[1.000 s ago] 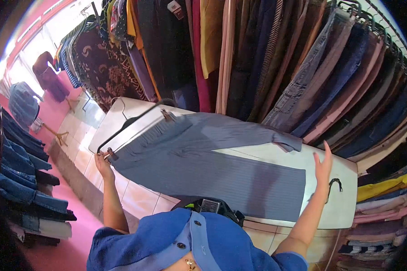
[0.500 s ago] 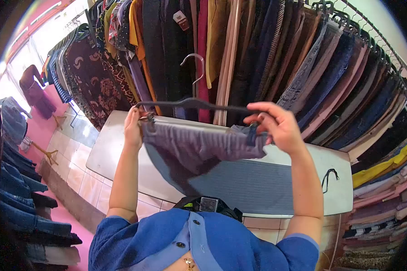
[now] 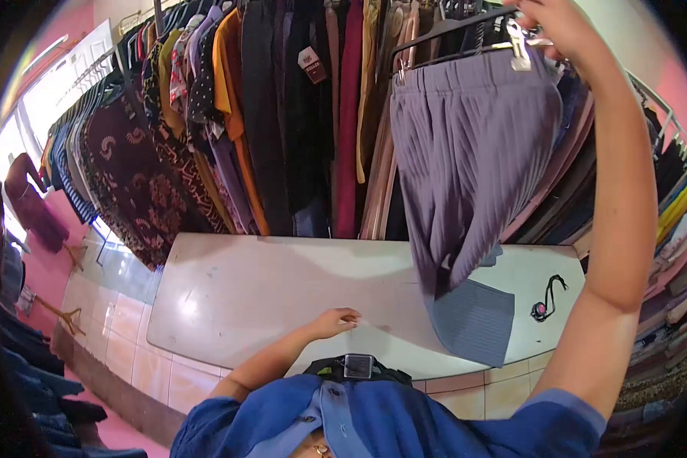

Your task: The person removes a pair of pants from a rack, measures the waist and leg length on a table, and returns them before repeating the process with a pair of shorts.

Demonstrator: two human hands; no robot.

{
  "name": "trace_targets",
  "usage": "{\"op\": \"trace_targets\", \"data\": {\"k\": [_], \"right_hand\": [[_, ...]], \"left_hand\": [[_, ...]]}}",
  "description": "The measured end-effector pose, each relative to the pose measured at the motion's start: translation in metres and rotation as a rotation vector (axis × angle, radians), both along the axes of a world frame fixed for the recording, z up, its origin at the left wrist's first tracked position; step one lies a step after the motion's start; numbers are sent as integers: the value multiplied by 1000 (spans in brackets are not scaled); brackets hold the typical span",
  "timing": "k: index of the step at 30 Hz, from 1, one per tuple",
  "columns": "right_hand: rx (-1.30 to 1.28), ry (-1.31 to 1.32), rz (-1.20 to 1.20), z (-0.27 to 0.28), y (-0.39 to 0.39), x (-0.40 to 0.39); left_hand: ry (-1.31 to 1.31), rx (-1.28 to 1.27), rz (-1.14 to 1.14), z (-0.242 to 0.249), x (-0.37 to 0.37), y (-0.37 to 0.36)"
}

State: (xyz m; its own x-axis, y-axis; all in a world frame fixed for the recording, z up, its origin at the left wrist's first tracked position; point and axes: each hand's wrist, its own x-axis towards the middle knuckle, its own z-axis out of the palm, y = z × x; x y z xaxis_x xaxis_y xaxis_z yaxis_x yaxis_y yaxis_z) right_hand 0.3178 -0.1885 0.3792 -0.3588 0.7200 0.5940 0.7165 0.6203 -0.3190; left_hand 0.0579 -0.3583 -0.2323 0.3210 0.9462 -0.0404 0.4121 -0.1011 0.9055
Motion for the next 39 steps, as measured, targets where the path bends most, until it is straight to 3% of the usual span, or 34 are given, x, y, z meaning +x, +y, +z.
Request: {"op": "trace_targets", "data": {"k": [3, 5, 7, 10, 11, 14, 15, 22, 24, 26, 28, 29, 30, 31, 32, 33, 34, 35, 36, 39], "right_hand": [[83, -28, -58, 21, -15, -61], [-85, 17, -46, 43, 30, -73], [-59, 12, -176, 51, 23, -111], [-77, -36, -264, 72, 54, -146], [-81, 92, -156, 79, 87, -150], [73, 283, -258, 95, 112, -176], [209, 117, -427, 103, 117, -185], [396, 23, -632, 83, 174, -221], [534, 89, -565, 62, 200, -224], [484, 22, -518, 49, 220, -221], [384, 306, -522, 28, 218, -229], [395, 44, -405, 18, 197, -217], [520, -35, -471, 4, 188, -218], [858, 100, -340, -25, 180, -218], [1149, -33, -280, -46, 164, -213], [1042, -194, -170, -66, 181, -202], [1237, -96, 156, -116, 185, -207], [1101, -112, 494, -151, 154, -207], [840, -326, 459, -197, 145, -205], [374, -480, 583, -317, 187, -187]], "left_hand": [[388, 113, 393, -9, -64, -11], [484, 75, 622, -17, -109, -20], [740, -147, 846, -11, -127, -30], [803, -126, 924, -37, -145, -48], [841, -65, 912, -32, -144, -54], [883, 26, 922, -28, -147, -55], [891, 35, 939, -29, -145, -55], [856, 104, 1004, -30, -141, -57], [848, 119, 1004, -26, -141, -57], [844, 85, 993, -19, -141, -55], [840, 24, 970, -18, -138, -59], [836, 45, 977, -17, -138, -57], [835, 64, 981, -18, -139, -58], [847, 32, 965, -22, -141, -60], [858, 51, 974, -28, -142, -59], [864, 74, 983, -30, -141, -57], [870, 54, 971, -25, -139, -57], [864, 4, 965, -16, -137, -55], [861, -46, 961, -8, -135, -53], [861, -39, 965, -10, -136, -52]]}}
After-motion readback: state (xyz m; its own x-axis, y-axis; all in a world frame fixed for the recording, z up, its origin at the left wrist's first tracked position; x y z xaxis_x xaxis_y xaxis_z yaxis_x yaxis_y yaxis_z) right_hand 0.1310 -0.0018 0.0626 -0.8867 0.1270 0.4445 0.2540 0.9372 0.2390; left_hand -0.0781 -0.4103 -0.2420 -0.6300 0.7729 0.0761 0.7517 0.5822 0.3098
